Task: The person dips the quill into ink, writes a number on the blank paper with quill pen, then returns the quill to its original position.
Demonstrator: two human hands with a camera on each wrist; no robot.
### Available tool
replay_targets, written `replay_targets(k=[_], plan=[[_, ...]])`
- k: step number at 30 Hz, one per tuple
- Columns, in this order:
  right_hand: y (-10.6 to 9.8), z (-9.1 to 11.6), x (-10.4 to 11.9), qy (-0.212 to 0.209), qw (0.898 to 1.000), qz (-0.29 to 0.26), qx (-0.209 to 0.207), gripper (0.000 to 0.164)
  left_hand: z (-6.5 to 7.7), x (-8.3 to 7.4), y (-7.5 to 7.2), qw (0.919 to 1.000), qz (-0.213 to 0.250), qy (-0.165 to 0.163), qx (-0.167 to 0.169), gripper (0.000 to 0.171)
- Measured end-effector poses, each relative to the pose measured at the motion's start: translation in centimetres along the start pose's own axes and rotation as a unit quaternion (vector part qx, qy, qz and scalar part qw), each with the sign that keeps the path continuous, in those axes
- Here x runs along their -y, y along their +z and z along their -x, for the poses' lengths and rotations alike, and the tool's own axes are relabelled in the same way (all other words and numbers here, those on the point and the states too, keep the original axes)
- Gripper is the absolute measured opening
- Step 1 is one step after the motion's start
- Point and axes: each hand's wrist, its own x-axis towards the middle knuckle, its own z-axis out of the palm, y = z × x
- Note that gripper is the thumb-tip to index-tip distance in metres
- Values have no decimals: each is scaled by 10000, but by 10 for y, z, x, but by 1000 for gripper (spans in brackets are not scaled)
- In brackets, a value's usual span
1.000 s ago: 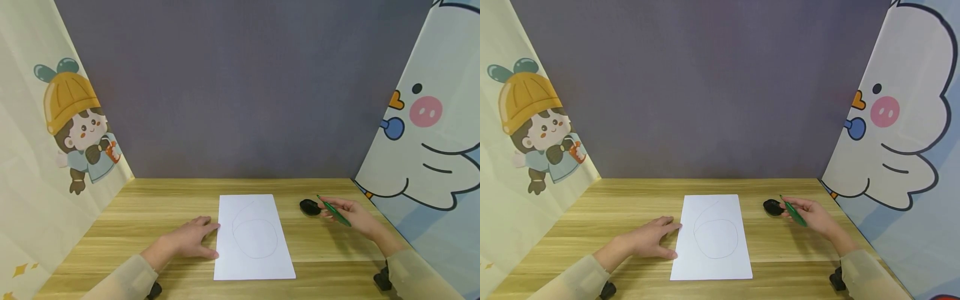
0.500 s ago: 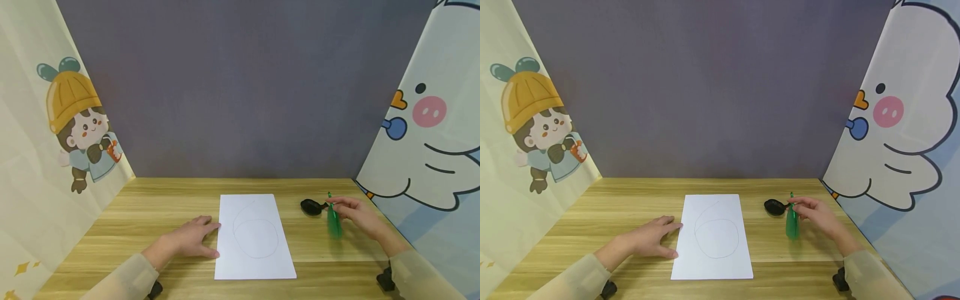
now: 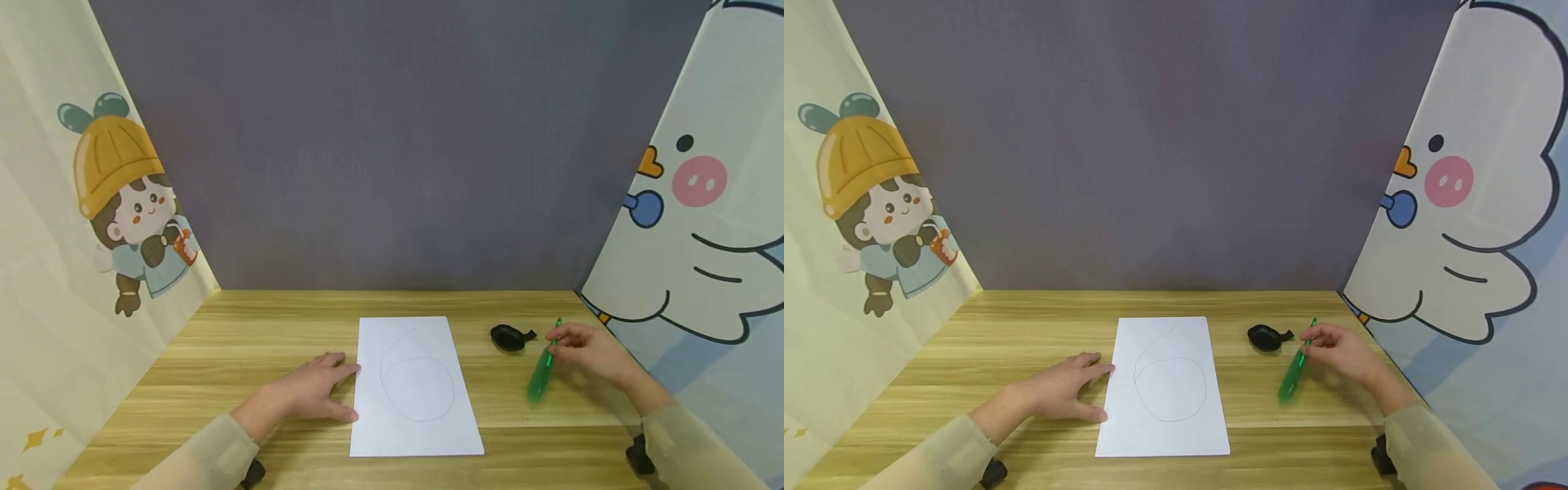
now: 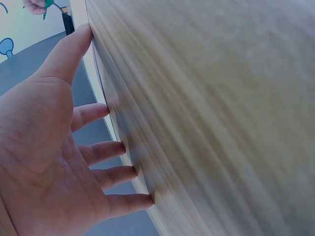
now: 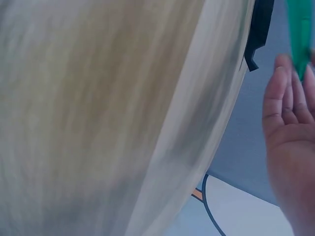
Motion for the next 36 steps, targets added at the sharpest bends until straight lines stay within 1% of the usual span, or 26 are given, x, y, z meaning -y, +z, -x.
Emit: replay_targets(k=[4,6,9,12,16,21,27,36], plan=[[0,-2,-1,-35,9961,872,145,32,0,0,0,10000,-10,3,-10,96],[0,-4,-2,-122,9930,1147,261,29,0,0,0,10000,-16,5,-20,96],[0,-7,-2,-244,9922,1120,480,28,0,0,1,10000,-28,26,-53,97],[1,-9,-3,-417,9929,852,717,30,0,1,1,10000,-30,35,-62,97],[5,-11,-5,-511,9919,815,825,31,-1,1,1,10000,-28,13,-32,96],[10,-14,-3,-289,9910,1069,747,29,-1,2,2,10000,-1,-8,-3,96],[13,-18,-2,-126,9900,1208,717,28,0,1,1,10000,-27,-15,-1,97],[16,-20,-1,190,9909,1047,830,28,-2,2,1,10000,-20,-49,72,97]])
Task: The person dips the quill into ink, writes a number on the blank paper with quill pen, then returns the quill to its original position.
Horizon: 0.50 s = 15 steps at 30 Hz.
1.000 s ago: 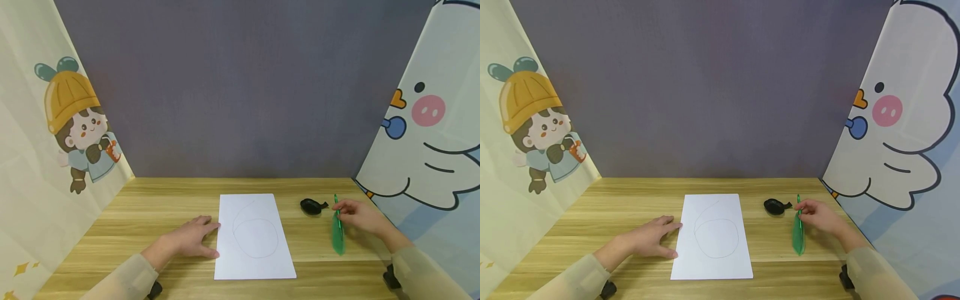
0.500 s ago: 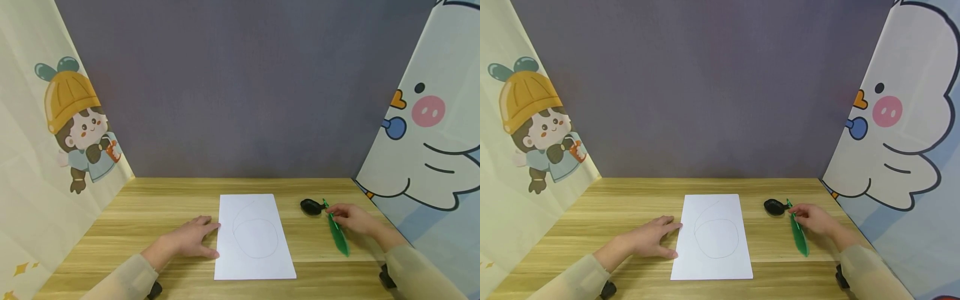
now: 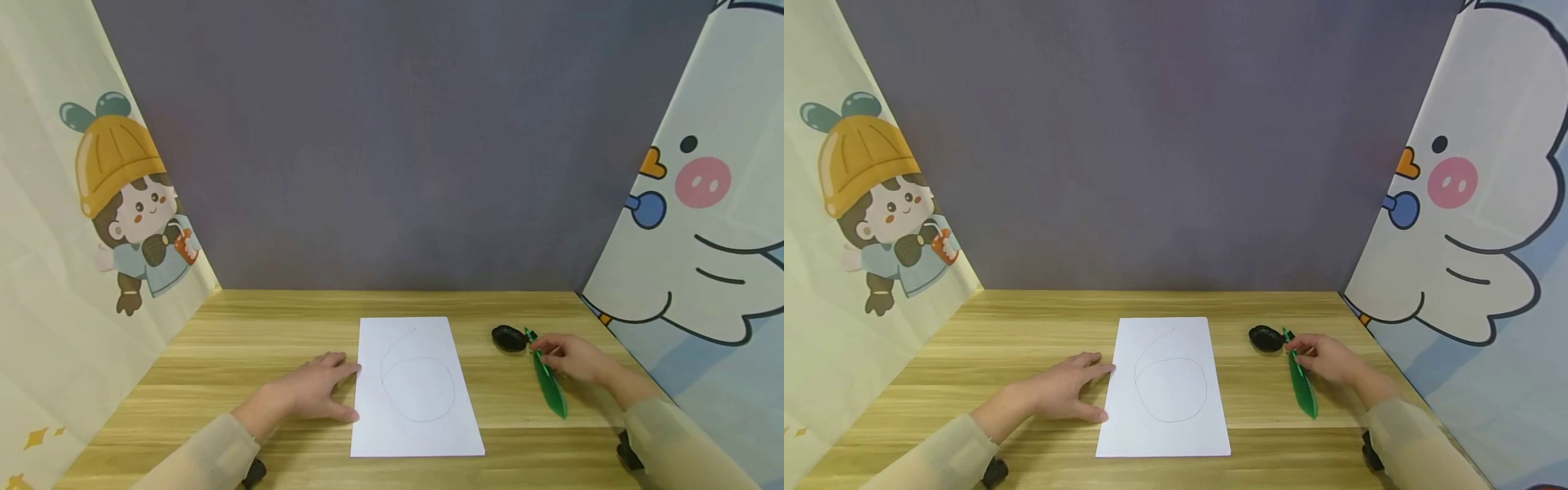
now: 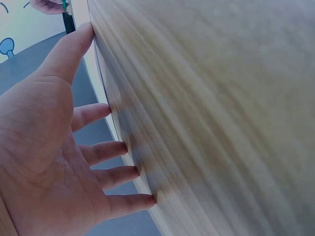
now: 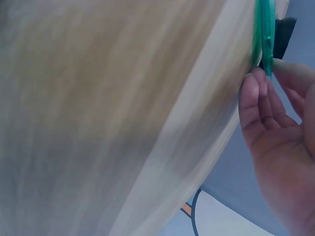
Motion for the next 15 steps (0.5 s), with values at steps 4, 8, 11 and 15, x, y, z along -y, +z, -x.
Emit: replay_targets(k=[4,8,11,15], plan=[[1,1,0,-74,10000,-49,-16,28,-1,-1,0,10000,-66,18,-41,98],[1,2,-1,-131,9998,-109,-50,31,-3,-4,-2,9998,-187,21,-89,98],[2,4,-1,-98,9998,-166,-111,35,-6,-7,-3,9995,-294,-36,-66,98],[1,7,1,-193,9993,-226,-244,42,-9,-10,-4,9989,-442,-148,-23,98]])
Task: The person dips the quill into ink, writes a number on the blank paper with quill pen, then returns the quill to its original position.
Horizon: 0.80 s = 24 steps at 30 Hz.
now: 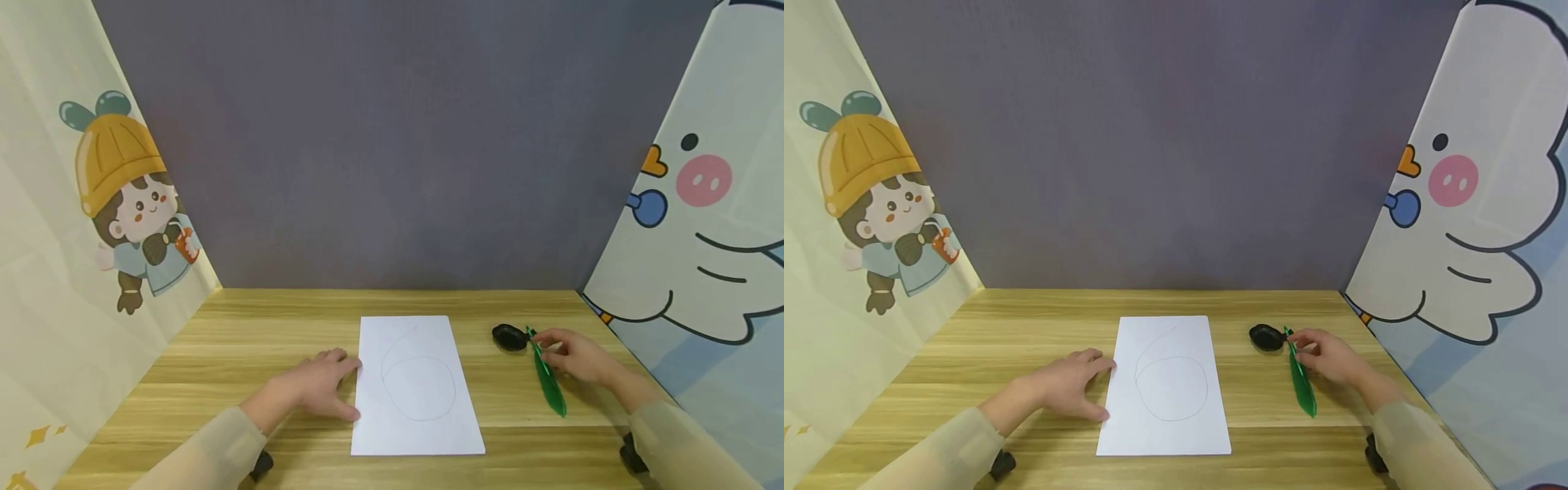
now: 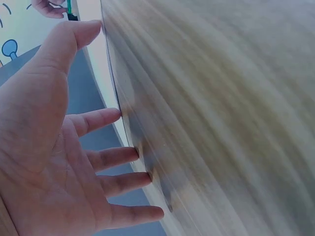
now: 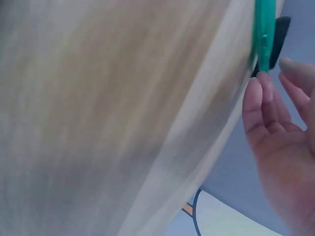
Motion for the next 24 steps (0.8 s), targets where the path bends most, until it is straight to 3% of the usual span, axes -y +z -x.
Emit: replay_targets(k=[7,12,17,21,24], plan=[[0,4,15,-216,9993,133,-277,47,-1,-4,-2,9999,-81,-70,-87,93],[4,4,29,-307,9990,216,-247,49,-1,-4,-3,9999,-71,-49,-140,86],[11,5,36,-406,9989,172,-180,46,-2,0,0,9999,-15,-47,-119,90],[19,8,47,-505,9980,246,-296,43,-2,5,4,9993,318,-120,-179,97],[27,11,61,-588,9948,668,-489,44,1,10,7,9972,603,-154,-404,101]])
